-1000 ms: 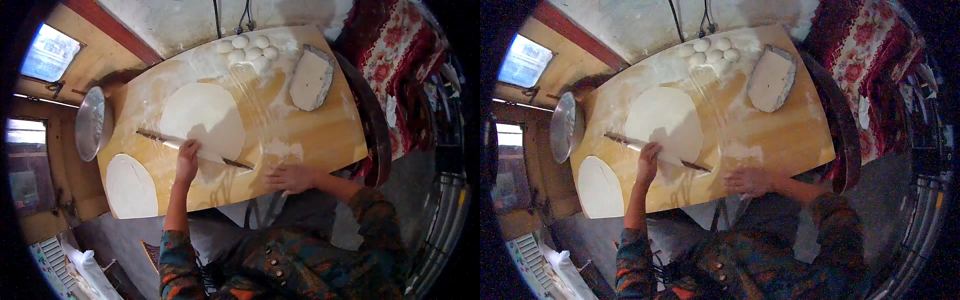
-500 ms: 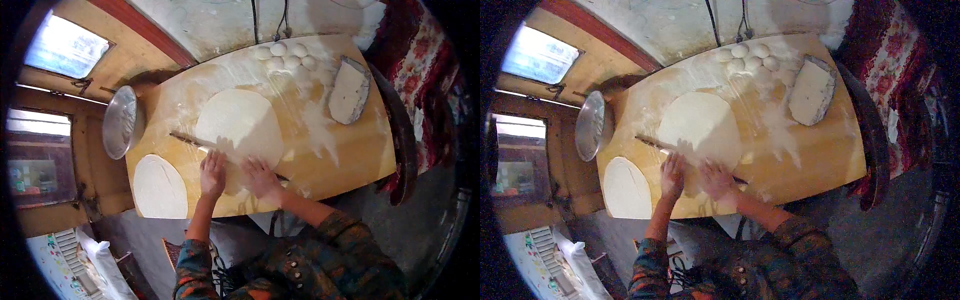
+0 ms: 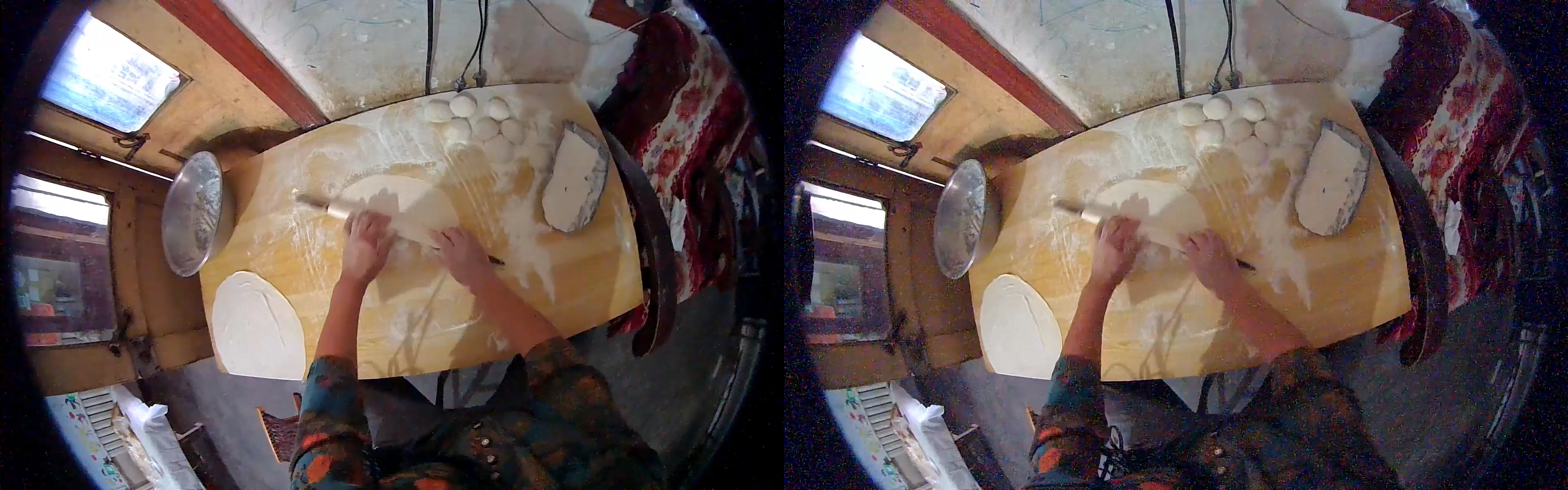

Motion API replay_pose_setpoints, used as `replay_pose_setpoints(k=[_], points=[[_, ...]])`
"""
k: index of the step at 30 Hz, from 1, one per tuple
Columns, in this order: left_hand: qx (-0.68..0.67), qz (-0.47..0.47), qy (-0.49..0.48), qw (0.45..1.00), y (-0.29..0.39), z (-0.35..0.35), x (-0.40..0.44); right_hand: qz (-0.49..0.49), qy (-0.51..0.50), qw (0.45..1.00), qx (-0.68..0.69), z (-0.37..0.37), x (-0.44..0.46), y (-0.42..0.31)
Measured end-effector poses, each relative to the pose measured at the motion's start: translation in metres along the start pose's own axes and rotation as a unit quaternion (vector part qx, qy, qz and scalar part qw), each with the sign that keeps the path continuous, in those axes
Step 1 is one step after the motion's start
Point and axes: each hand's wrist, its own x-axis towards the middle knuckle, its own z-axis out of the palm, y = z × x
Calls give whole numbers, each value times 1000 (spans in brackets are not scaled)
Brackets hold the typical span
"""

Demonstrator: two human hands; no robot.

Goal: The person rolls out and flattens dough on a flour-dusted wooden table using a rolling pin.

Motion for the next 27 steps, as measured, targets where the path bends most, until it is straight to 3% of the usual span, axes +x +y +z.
replay_pose_setpoints(k=[3,5,8,11,14,15,17,19,20,21,23,26,27], points=[[84,-7,-54,995,24,-11,-52,-87,0,996,26,-10,-25,6],[-16,-40,-148,988,45,-13,-92,-141,-43,989,18,-28,-62,4],[-75,-65,-213,972,88,-28,-137,-175,-65,976,-112,-41,-115,-13],[31,-75,-117,990,98,-32,-143,-36,-165,967,-192,-46,-102,-46],[-15,-150,-33,988,104,-43,-146,3,-164,980,-111,-54,-75,-64],[47,-165,-84,982,103,-36,-161,-9,-175,979,-102,-50,-78,-63],[32,-183,-105,977,99,-27,-170,-35,-196,976,-83,-31,-89,-55],[62,-218,-178,958,83,-21,-150,-39,-152,969,-192,-9,-71,-47],[77,-230,-157,958,69,-29,-117,-6,-159,970,-182,-22,-37,-53],[131,-184,-93,970,39,-21,-99,25,-160,971,-176,-32,10,-54],[163,-216,-4,963,-1,-11,-53,59,-13,988,-141,-13,56,-32],[139,-177,-91,970,8,-12,-76,-6,-35,992,-120,-22,30,-23],[112,-171,-122,971,24,-15,-101,-18,-138,980,-145,-38,6,-31]])
